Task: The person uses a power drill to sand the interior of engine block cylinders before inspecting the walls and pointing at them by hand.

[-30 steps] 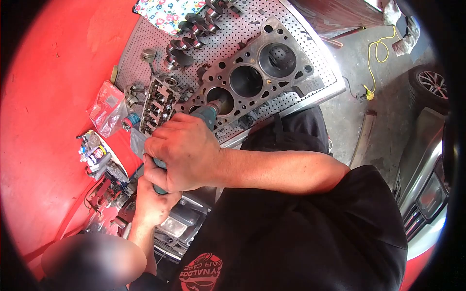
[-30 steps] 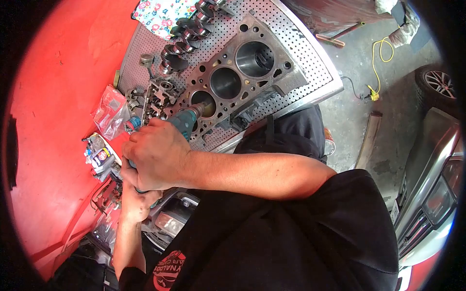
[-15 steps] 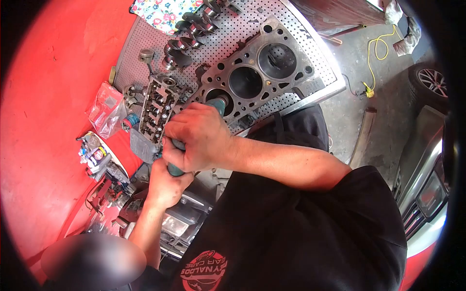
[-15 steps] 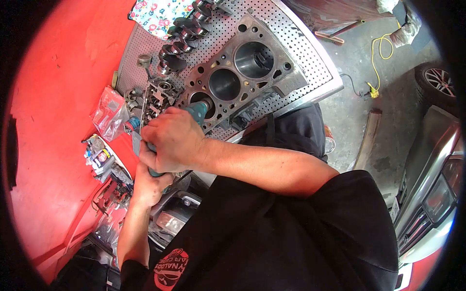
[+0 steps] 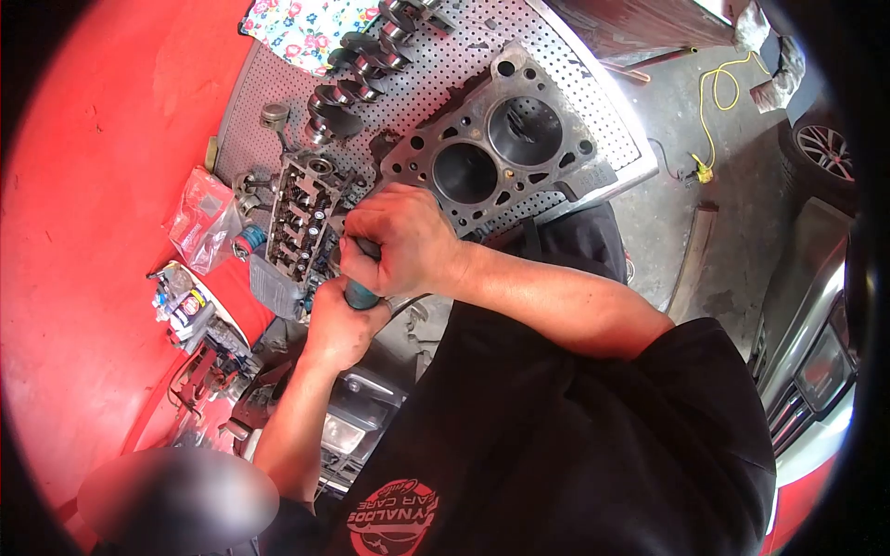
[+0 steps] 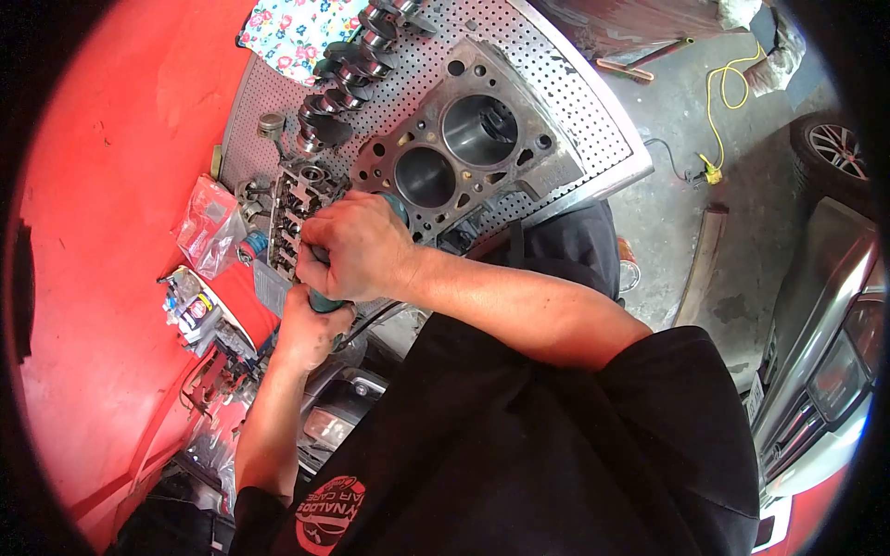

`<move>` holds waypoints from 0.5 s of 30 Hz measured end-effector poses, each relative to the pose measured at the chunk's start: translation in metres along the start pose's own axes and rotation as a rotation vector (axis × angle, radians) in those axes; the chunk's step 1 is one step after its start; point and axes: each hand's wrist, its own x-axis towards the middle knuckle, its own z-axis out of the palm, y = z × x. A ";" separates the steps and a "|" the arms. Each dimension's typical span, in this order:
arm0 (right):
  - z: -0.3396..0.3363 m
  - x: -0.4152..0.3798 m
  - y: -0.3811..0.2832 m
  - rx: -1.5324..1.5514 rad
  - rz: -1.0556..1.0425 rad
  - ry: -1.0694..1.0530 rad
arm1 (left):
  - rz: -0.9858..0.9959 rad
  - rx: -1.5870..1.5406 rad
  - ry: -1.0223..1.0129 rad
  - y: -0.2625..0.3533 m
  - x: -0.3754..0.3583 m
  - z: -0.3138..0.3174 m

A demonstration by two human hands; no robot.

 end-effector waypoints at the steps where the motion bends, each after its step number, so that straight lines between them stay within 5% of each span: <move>1: 0.000 0.000 0.000 0.002 0.006 -0.004 | -0.018 -0.011 -0.003 0.003 -0.001 -0.001; 15: 0.005 0.001 0.001 0.016 0.025 0.025 | -0.028 -0.031 -0.073 0.006 0.001 -0.008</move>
